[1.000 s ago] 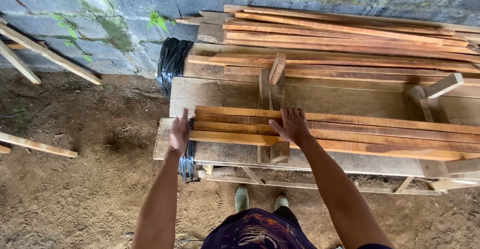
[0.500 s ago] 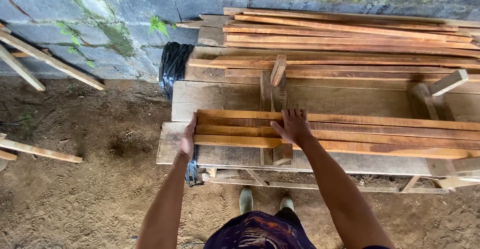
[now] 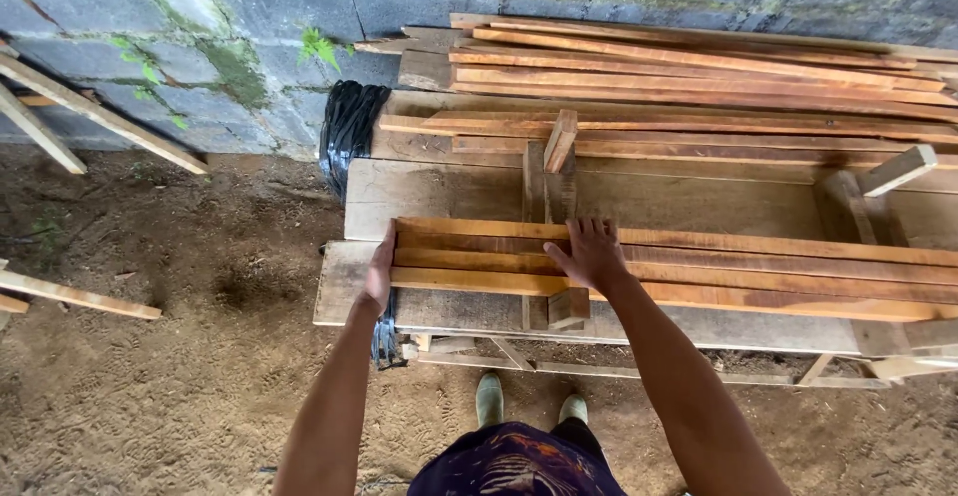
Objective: Organizing and bundling thin wooden planks using rubber straps.
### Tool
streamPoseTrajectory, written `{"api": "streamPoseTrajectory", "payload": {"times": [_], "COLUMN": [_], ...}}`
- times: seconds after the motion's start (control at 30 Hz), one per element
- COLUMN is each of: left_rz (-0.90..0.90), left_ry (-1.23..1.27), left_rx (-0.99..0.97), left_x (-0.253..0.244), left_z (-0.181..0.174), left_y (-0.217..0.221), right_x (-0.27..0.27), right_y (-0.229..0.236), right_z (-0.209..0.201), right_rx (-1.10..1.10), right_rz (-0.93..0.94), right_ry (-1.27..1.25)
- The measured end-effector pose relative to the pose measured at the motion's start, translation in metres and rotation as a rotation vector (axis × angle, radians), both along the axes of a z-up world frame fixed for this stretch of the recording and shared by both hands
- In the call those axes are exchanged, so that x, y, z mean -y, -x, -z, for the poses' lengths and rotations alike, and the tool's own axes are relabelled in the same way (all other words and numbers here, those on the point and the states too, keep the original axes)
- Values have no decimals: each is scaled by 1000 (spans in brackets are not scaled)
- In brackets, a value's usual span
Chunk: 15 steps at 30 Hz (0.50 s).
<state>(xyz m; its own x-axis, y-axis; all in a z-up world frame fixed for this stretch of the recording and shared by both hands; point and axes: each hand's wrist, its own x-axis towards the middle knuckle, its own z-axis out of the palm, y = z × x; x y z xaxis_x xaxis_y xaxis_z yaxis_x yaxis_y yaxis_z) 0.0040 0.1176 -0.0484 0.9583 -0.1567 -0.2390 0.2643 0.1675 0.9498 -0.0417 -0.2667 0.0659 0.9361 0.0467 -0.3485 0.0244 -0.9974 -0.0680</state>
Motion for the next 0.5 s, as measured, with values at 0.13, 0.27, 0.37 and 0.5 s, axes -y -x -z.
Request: {"api": "streamPoseTrajectory", "payload": {"times": [0.13, 0.27, 0.37, 0.5], "left_rz": [18, -11, 12, 16], "left_ry": [-90, -116, -150, -252], "left_rx": [16, 95, 101, 75], "left_x": [10, 13, 5, -3], "left_z": [-12, -13, 16, 13], "left_y": [2, 6, -6, -8], "right_x": [5, 4, 10, 8], "right_y": [0, 4, 1, -4], "right_z": [12, 8, 18, 15], "right_rx": [52, 94, 111, 100], "right_rz": [22, 39, 44, 76], "right_ry": [15, -37, -64, -107]}}
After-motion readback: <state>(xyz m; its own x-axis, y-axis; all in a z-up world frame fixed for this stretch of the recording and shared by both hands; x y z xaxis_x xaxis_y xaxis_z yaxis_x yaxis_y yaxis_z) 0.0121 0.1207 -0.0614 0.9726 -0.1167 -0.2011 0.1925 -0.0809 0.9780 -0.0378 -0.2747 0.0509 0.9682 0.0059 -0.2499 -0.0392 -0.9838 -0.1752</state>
